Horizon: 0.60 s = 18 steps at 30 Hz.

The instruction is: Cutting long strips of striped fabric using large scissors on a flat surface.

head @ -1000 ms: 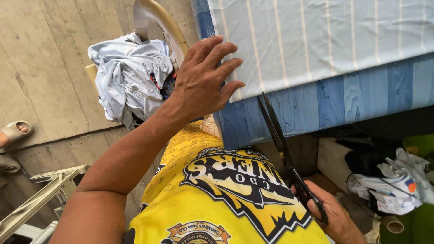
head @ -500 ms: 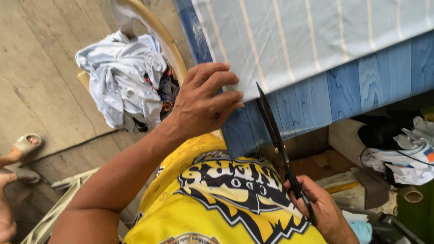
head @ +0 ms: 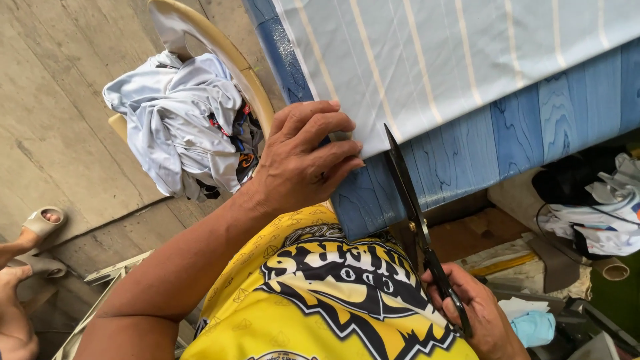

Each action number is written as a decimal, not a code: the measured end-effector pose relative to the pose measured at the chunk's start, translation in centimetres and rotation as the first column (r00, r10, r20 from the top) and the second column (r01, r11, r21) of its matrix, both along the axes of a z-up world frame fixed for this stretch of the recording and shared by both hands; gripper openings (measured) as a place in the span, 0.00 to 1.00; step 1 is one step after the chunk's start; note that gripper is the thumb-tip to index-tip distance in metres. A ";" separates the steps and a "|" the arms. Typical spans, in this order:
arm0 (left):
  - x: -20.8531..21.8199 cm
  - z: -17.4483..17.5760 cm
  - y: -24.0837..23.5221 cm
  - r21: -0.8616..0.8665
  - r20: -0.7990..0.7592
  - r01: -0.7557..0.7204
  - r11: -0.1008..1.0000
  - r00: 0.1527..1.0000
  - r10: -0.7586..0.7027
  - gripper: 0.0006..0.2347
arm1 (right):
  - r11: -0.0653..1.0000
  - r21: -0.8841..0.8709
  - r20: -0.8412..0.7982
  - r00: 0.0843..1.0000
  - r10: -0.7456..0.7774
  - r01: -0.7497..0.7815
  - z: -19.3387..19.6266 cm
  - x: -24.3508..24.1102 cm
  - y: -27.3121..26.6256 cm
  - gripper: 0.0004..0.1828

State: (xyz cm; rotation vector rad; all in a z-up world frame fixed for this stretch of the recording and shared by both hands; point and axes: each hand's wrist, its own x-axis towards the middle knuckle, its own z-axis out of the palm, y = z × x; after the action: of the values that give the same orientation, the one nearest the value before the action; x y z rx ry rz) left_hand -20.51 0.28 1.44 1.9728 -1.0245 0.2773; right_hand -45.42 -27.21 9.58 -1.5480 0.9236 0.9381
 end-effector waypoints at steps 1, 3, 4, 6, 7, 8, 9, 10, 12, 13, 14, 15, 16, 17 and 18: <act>0.0 0.1 0.1 0.004 0.000 -0.001 1.000 1.000 0.001 0.05 | 1.000 0.004 0.000 1.000 0.001 -0.001 -0.3 -0.3 -0.2 0.35; -0.1 0.2 0.1 0.010 -0.022 0.008 1.000 1.000 -0.008 0.05 | 1.000 0.015 0.003 1.000 0.004 -0.004 -0.8 -0.9 -0.6 0.33; 0.1 0.2 0.1 0.012 -0.022 0.011 1.000 1.000 -0.011 0.05 | 1.000 0.017 0.003 1.000 0.001 -0.001 -0.9 -0.5 -0.3 0.33; 0.0 0.0 0.0 0.004 -0.020 0.006 1.000 1.000 -0.006 0.05 | 1.000 0.012 0.023 1.000 -0.002 0.002 -0.5 -0.2 0.0 0.33; 0.0 -0.1 0.0 0.005 -0.024 0.003 1.000 1.000 -0.003 0.05 | 1.000 0.012 0.019 1.000 0.001 -0.001 -0.4 0.0 0.1 0.33; 0.0 -0.2 0.0 0.002 -0.020 0.000 1.000 1.000 0.000 0.05 | 1.000 -0.022 -0.014 1.000 0.010 -0.010 -0.3 0.2 0.2 0.32; -0.1 -0.2 0.0 -0.001 -0.018 -0.001 1.000 1.000 0.001 0.05 | 0.998 -0.056 -0.049 0.999 0.015 -0.018 -0.1 0.3 0.4 0.32; -0.1 -0.2 0.0 0.000 -0.023 -0.001 1.000 1.000 0.001 0.05 | 0.998 -0.055 -0.055 0.998 0.015 -0.018 -0.2 0.2 0.4 0.32; -0.1 -0.2 0.0 -0.005 -0.020 -0.002 1.000 1.000 0.002 0.05 | 0.996 -0.040 0.013 0.996 0.085 -0.084 -0.3 0.1 0.3 0.28; 0.0 -0.3 0.0 -0.005 -0.020 -0.001 1.000 1.000 0.001 0.05 | 0.996 -0.040 0.013 0.996 0.084 -0.083 -0.4 0.2 0.4 0.28; 0.0 -0.3 0.0 -0.003 -0.017 -0.002 1.000 1.000 0.002 0.05 | 0.998 -0.029 0.013 0.998 0.064 -0.064 -0.5 0.2 0.4 0.28; -0.1 -0.3 0.0 -0.002 -0.019 -0.003 1.000 1.000 0.003 0.05 | 0.999 -0.019 0.009 0.999 0.044 -0.044 -0.5 0.2 0.5 0.28; -0.2 -0.3 0.0 -0.002 -0.023 -0.002 1.000 1.000 0.002 0.05 | 0.999 -0.019 0.005 0.999 0.043 -0.043 -0.4 0.1 0.6 0.28; -0.1 -0.3 0.0 -0.001 -0.019 -0.003 1.000 1.000 0.003 0.05 | 0.998 -0.034 -0.012 0.999 0.048 -0.049 -0.4 0.1 0.6 0.28; -0.1 -0.3 0.0 0.000 -0.016 -0.005 1.000 1.000 0.005 0.05 | 0.997 -0.048 -0.030 0.998 0.053 -0.054 -0.4 0.1 0.7 0.28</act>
State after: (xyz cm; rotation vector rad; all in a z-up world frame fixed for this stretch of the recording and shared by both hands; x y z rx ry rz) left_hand -20.60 0.28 1.09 1.9747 -1.0103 0.2639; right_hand -45.32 -26.55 9.15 -1.6111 0.9350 0.9842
